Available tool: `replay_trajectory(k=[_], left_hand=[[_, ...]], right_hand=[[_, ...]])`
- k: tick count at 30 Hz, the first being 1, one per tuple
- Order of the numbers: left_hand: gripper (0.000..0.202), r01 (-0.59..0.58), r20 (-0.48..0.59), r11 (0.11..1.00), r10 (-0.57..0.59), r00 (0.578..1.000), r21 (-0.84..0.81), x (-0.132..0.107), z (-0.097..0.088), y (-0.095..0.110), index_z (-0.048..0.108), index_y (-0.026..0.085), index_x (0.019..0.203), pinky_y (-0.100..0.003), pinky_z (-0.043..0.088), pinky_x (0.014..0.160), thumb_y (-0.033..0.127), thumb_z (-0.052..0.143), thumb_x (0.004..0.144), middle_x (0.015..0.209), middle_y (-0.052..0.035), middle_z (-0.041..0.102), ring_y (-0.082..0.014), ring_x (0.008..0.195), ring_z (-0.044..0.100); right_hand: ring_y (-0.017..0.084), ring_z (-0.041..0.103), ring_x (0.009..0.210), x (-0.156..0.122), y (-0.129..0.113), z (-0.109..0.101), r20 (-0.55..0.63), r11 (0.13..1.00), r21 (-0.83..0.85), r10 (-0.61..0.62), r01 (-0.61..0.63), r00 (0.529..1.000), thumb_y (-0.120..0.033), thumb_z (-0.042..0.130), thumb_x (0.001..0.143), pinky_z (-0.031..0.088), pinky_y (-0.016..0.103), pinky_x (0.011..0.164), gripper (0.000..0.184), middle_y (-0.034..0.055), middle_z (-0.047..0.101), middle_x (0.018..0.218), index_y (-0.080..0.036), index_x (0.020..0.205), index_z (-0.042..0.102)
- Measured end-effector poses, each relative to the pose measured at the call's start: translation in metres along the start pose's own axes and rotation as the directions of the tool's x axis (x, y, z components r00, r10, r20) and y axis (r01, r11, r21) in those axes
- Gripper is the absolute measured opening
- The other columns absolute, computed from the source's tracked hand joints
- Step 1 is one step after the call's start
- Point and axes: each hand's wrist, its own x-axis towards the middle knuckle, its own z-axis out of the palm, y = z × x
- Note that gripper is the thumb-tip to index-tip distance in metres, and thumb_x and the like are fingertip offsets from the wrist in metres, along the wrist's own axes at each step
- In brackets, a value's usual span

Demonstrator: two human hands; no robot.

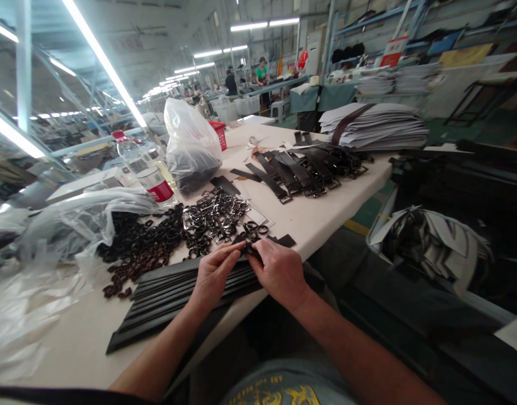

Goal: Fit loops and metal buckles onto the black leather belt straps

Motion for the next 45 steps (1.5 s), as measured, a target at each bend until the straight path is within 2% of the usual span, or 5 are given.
replay_trajectory(k=[13, 21, 28, 36, 45], left_hand=[[0.017, 0.056, -0.033, 0.987, -0.062, 0.998, -0.148, 0.010, -0.016, -0.006, 0.081, 0.021, 0.088, -0.025, 0.050, 0.083, 0.034, 0.077, 0.078, 0.088, -0.0029, 0.077, -0.0154, 0.084, 0.066], [0.021, 0.172, 0.093, 0.938, -0.151, 0.984, -0.302, 0.002, 0.002, -0.003, 0.081, 0.019, 0.085, -0.025, 0.054, 0.063, 0.034, 0.081, 0.071, 0.078, -0.0028, 0.071, -0.0132, 0.065, 0.062], [0.088, 0.173, 0.035, 0.858, -0.178, 0.983, -0.483, 0.007, 0.003, -0.006, 0.047, 0.032, 0.145, -0.021, 0.054, 0.057, 0.026, 0.086, 0.066, 0.082, 0.0031, 0.069, -0.0108, 0.063, 0.061], [0.037, 0.300, 0.088, 0.796, -0.300, 0.950, -0.526, 0.007, 0.002, -0.005, 0.070, 0.013, 0.068, -0.022, 0.048, 0.053, 0.045, 0.087, 0.062, 0.061, 0.0008, 0.062, -0.0099, 0.055, 0.054], [0.032, 0.299, 0.154, 0.823, -0.257, 0.954, -0.483, 0.007, 0.001, -0.015, 0.070, 0.013, 0.070, -0.024, 0.046, 0.052, 0.041, 0.085, 0.066, 0.062, -0.0002, 0.065, -0.0118, 0.052, 0.056]], right_hand=[[0.010, 0.063, 0.058, 0.001, 0.009, -0.003, 0.436, 0.526, 0.756, 0.041, -0.390, 0.899, -0.028, 0.052, 0.093, 0.049, 0.020, 0.056, 0.014, -0.0014, 0.066, 0.076, -0.018, 0.091, 0.061], [0.011, 0.063, 0.062, -0.003, 0.000, 0.014, 0.322, 0.516, 0.791, 0.108, -0.330, 0.941, -0.031, 0.051, 0.095, 0.052, 0.021, 0.058, 0.015, -0.0015, 0.062, 0.077, -0.020, 0.092, 0.061], [0.011, 0.063, 0.059, -0.005, -0.001, 0.016, 0.331, 0.476, 0.815, 0.086, -0.331, 0.940, -0.029, 0.052, 0.094, 0.050, 0.021, 0.055, 0.013, -0.0017, 0.064, 0.076, -0.019, 0.089, 0.059], [0.011, 0.062, 0.065, -0.006, 0.002, 0.015, 0.359, 0.426, 0.831, 0.079, -0.357, 0.930, -0.035, 0.053, 0.095, 0.052, 0.021, 0.058, 0.019, -0.0004, 0.064, 0.079, -0.019, 0.092, 0.063], [0.011, 0.059, 0.059, -0.005, 0.011, 0.012, 0.514, 0.449, 0.767, -0.002, -0.459, 0.858, -0.050, 0.051, 0.095, 0.049, 0.023, 0.055, 0.036, 0.0002, 0.063, 0.074, -0.015, 0.095, 0.060]])
